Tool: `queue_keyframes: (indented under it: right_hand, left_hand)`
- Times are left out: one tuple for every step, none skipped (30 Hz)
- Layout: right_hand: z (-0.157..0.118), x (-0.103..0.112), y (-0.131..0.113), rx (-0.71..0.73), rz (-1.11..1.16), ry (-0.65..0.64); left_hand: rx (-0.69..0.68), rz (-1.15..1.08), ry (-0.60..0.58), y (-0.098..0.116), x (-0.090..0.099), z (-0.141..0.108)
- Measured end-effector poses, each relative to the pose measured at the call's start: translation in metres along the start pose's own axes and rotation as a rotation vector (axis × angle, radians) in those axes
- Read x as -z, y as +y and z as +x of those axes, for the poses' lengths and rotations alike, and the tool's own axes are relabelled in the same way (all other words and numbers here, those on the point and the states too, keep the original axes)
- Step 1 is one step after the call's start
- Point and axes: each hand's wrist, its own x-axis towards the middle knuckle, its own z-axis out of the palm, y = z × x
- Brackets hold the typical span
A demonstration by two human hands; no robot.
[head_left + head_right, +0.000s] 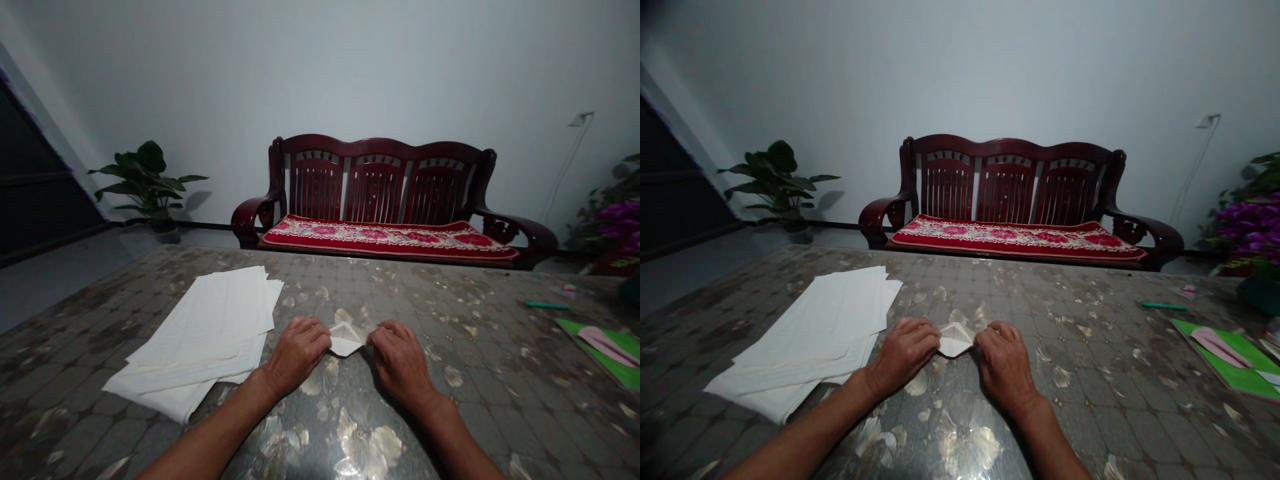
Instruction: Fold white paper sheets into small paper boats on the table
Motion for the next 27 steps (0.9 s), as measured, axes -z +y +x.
queue_keyframes:
  right_hand:
    - [0.0, 0.0, 0.0, -0.007, 0.002, 0.004]
    - [0.0, 0.0, 0.0, -0.007, 0.003, 0.003]
    - [0.001, 0.001, 0.0, -0.002, 0.001, -0.007]
    - [0.001, 0.002, -0.001, 0.007, -0.004, -0.023]
    - [0.001, 0.003, -0.001, 0.016, -0.013, -0.041]
    - [0.001, 0.004, -0.001, 0.022, -0.025, -0.057]
    - [0.001, 0.005, -0.002, 0.024, -0.04, -0.067]
    - [0.002, 0.006, -0.002, 0.024, -0.056, -0.072]
    - [0.002, 0.006, -0.002, 0.022, -0.072, -0.073]
    - [0.002, 0.006, -0.003, 0.02, -0.084, -0.07]
    - [0.002, 0.006, -0.003, 0.02, -0.091, -0.067]
    - [0.003, 0.006, -0.003, 0.022, -0.092, -0.065]
    - [0.003, 0.005, -0.003, 0.025, -0.09, -0.063]
    - [0.003, 0.005, -0.004, 0.029, -0.085, -0.063]
    - [0.004, 0.004, -0.004, 0.035, -0.077, -0.063]
    - [0.004, 0.004, -0.004, 0.041, -0.068, -0.064]
    - [0.004, 0.004, -0.004, 0.045, -0.059, -0.063]
    - [0.004, 0.003, -0.004, 0.047, -0.051, -0.06]
    - [0.004, 0.003, -0.004, 0.047, -0.044, -0.056]
    - [0.003, 0.003, -0.003, 0.045, -0.04, -0.053]
    - [0.003, 0.003, -0.003, 0.041, -0.039, -0.051]
    - [0.003, 0.003, -0.002, 0.037, -0.04, -0.05]
    - [0.003, 0.003, -0.001, 0.031, -0.042, -0.05]
    - [0.003, 0.003, 0.0, 0.025, -0.046, -0.05]
    - [0.003, 0.003, 0.001, 0.018, -0.05, -0.05]
    - [0.002, 0.003, 0.001, 0.012, -0.055, -0.051]
    - [0.002, 0.002, 0.002, 0.01, -0.059, -0.051]
  left_hand:
    - [0.0, -0.002, 0.0, 0.0, 0.0, 0.0]
    - [0.0, -0.007, -0.001, 0.0, 0.0, 0.0]
    - [0.002, -0.017, -0.003, 0.0, -0.001, -0.001]
    - [0.008, -0.028, -0.004, 0.0, -0.001, -0.001]
    - [0.018, -0.039, -0.005, 0.001, -0.002, -0.002]
    - [0.03, -0.048, -0.008, 0.001, -0.002, -0.002]
    - [0.045, -0.054, -0.01, 0.002, -0.003, -0.002]
    - [0.058, -0.059, -0.014, 0.002, -0.004, -0.003]
    - [0.07, -0.065, -0.019, 0.003, -0.006, -0.003]
    - [0.08, -0.073, -0.025, 0.003, -0.007, -0.003]
    - [0.089, -0.083, -0.029, 0.004, -0.009, -0.003]
    - [0.097, -0.093, -0.029, 0.004, -0.01, -0.003]
    - [0.105, -0.1, -0.028, 0.005, -0.011, -0.003]
    - [0.111, -0.104, -0.027, 0.005, -0.012, -0.002]
    - [0.115, -0.105, -0.029, 0.005, -0.012, -0.002]
    - [0.117, -0.106, -0.035, 0.005, -0.011, -0.001]
    - [0.116, -0.107, -0.047, 0.005, -0.01, -0.001]
    - [0.116, -0.109, -0.062, 0.005, -0.008, 0.0]
    - [0.118, -0.112, -0.081, 0.005, -0.007, 0.001]
    - [0.122, -0.114, -0.097, 0.005, -0.005, 0.002]
    - [0.13, -0.114, -0.112, 0.004, -0.003, 0.003]
    - [0.141, -0.113, -0.124, 0.004, -0.001, 0.003]
    - [0.153, -0.109, -0.132, 0.003, 0.0, 0.004]
    - [0.162, -0.105, -0.137, 0.003, 0.001, 0.005]
    - [0.169, -0.1, -0.139, 0.002, 0.002, 0.006]
    - [0.171, -0.096, -0.139, 0.002, 0.003, 0.006]
    - [0.172, -0.091, -0.14, 0.002, 0.003, 0.007]
